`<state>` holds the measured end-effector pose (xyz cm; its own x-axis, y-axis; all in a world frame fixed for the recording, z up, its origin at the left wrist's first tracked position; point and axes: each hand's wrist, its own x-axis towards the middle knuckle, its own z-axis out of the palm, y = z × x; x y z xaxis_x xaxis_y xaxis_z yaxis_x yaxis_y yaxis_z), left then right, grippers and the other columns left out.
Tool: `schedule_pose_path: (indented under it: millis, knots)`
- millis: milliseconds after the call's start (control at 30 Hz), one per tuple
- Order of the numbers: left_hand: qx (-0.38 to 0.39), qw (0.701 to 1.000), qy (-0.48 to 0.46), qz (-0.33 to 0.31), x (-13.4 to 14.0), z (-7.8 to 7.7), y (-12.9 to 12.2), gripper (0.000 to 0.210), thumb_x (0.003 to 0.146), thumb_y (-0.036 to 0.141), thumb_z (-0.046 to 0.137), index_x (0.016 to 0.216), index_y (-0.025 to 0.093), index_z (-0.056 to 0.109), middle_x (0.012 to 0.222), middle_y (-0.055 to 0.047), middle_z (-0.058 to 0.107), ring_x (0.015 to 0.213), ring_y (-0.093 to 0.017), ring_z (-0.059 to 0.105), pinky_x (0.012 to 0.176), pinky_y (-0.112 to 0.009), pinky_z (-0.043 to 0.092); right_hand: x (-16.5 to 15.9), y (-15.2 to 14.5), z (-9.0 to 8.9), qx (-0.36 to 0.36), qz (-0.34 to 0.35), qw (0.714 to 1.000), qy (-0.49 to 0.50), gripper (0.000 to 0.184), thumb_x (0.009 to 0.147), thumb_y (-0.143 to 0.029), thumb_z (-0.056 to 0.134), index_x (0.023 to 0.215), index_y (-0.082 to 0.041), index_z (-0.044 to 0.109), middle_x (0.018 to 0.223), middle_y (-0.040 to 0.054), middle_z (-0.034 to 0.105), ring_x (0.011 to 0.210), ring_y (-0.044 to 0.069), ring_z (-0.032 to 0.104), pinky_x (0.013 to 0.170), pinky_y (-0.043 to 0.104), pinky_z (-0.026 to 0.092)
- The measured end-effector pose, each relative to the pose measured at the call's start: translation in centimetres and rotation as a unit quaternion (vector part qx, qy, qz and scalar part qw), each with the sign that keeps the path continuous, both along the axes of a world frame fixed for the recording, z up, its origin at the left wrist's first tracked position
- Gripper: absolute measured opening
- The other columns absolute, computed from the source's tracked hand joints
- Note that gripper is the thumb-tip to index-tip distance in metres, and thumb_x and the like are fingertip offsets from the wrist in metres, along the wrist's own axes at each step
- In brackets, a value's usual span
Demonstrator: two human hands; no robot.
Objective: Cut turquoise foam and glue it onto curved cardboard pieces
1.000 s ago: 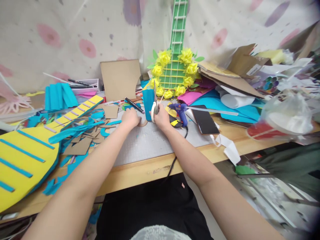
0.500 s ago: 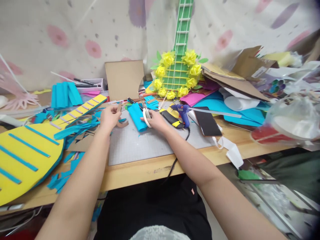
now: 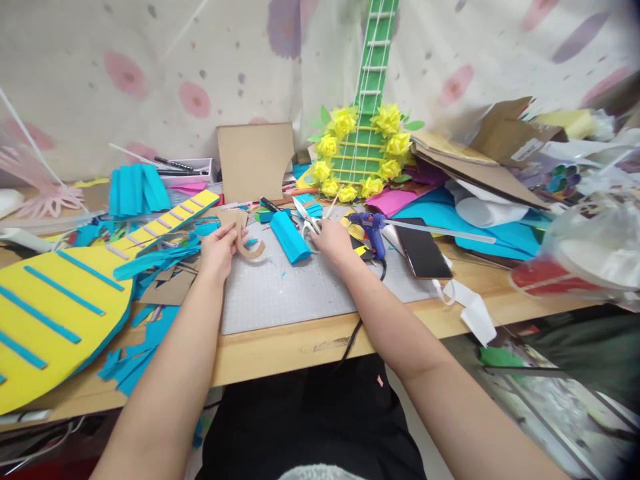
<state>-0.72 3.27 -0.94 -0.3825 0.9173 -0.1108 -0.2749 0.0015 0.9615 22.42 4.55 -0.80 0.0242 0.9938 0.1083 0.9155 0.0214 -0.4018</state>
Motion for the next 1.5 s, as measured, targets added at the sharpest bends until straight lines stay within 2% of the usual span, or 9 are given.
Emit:
schedule_pose_path:
  millis: [133, 233, 367, 600, 800, 967, 1133, 1333, 1500]
  knots:
    - [0.002, 0.999, 0.014, 0.036, -0.1, -0.4, 0.1, 0.014, 0.074, 0.008, 0.056, 0.086, 0.012, 0.062, 0.082, -0.009, 0.069, 0.084, -0.02, 0.069, 0.081, -0.037, 0.055, 0.0, -0.4, 0.0, 0.094, 0.012, 0.994, 0.047, 0.032, 0.084, -0.033, 0.049, 0.107, -0.013, 0.061, 0.102, 0.0167, 0.066, 0.099, 0.03, 0.058, 0.084, 0.041, 0.042]
    - [-0.015, 0.998, 0.023, 0.05, 0.2, -0.6, 0.2, 0.012, 0.075, 0.01, 0.055, 0.085, 0.013, 0.061, 0.075, -0.007, 0.068, 0.079, -0.018, 0.068, 0.079, -0.034, 0.055, -0.4, -1.1, -0.1, 0.161, 0.147, 0.972, 0.084, 0.042, 0.084, -0.04, 0.051, 0.119, -0.016, 0.056, 0.119, 0.0129, 0.06, 0.115, 0.026, 0.05, 0.097, 0.041, 0.038]
    - [0.002, 0.998, 0.044, 0.05, 0.8, -0.6, 0.2, 0.01, 0.08, 0.012, 0.051, 0.086, 0.015, 0.059, 0.073, -0.004, 0.066, 0.072, -0.014, 0.067, 0.069, -0.029, 0.057, -1.4, -2.0, -0.8, 0.112, 0.282, 0.952, 0.043, 0.067, 0.073, -0.042, 0.066, 0.132, -0.017, 0.046, 0.137, 0.0145, 0.047, 0.128, 0.027, 0.041, 0.105, 0.044, 0.032]
    - [0.005, 0.999, 0.035, 0.015, 2.7, -1.4, -0.3, 0.01, 0.079, 0.01, 0.049, 0.085, 0.016, 0.053, 0.073, 0.0, 0.057, 0.057, -0.012, 0.064, 0.051, -0.025, 0.053, -1.8, -1.4, -1.5, 0.116, 0.093, 0.972, 0.183, 0.023, 0.085, -0.026, 0.049, 0.103, -0.019, 0.061, 0.106, 0.008, 0.066, 0.102, 0.023, 0.059, 0.091, 0.038, 0.043]
    - [0.017, 0.999, -0.033, -0.012, 4.2, -1.8, -0.6, 0.029, 0.064, 0.006, 0.055, 0.088, 0.02, 0.048, 0.066, 0.006, 0.054, 0.05, -0.009, 0.057, 0.049, -0.02, 0.046, -2.4, -0.4, -1.5, -0.015, -0.017, 0.848, 0.529, 0.017, 0.083, -0.035, 0.047, 0.092, -0.022, 0.051, 0.073, -0.0022, 0.055, 0.064, 0.012, 0.053, 0.06, 0.024, 0.043]
    - [-0.001, 0.983, -0.148, -0.107, 4.5, -0.9, -0.7, 0.02, 0.064, 0.024, 0.064, 0.067, 0.018, 0.046, 0.053, 0.005, 0.047, 0.043, -0.007, 0.045, 0.038, -0.017, 0.033, -3.4, -0.1, -1.8, -0.094, 0.0, 0.77, 0.631, 0.013, 0.083, -0.032, 0.045, 0.09, -0.021, 0.049, 0.073, -0.0034, 0.048, 0.054, 0.008, 0.042, 0.053, 0.021, 0.038]
    - [-0.025, 0.994, -0.035, -0.099, 4.2, -0.9, -0.7, 0.032, 0.061, 0.022, 0.068, 0.055, 0.019, 0.037, 0.041, 0.008, 0.036, 0.034, -0.004, 0.03, 0.033, -0.017, 0.017, -3.0, -0.7, -1.9, -0.096, 0.04, 0.82, 0.563, 0.031, 0.086, -0.046, 0.038, 0.104, -0.023, 0.049, 0.096, 0.003, 0.058, 0.075, 0.013, 0.055, 0.063, 0.026, 0.046]
    - [-0.013, 0.992, 0.022, -0.12, 4.6, -0.4, -1.2, 0.036, 0.057, 0.025, 0.072, 0.056, 0.02, 0.036, 0.039, 0.009, 0.034, 0.034, -0.004, 0.03, 0.035, -0.017, 0.02, -3.2, -2.1, -1.0, 0.079, 0.223, 0.923, 0.302, 0.08, 0.061, -0.047, 0.072, 0.129, -0.021, 0.038, 0.137, 0.0138, 0.042, 0.119, 0.027, 0.048, 0.097, 0.042, 0.041]
    - [-0.027, 0.994, 0.022, -0.106, 4.3, -0.4, -1.0, 0.039, 0.056, 0.027, 0.076, 0.06, 0.02, 0.038, 0.043, 0.01, 0.033, 0.036, -0.003, 0.029, 0.036, -0.017, 0.021, -3.1, -1.3, -1.6, 0.071, 0.117, 0.947, 0.291, 0.053, 0.075, -0.029, 0.057, 0.125, -0.018, 0.04, 0.109, 0.0099, 0.062, 0.099, 0.023, 0.06, 0.088, 0.041, 0.046]
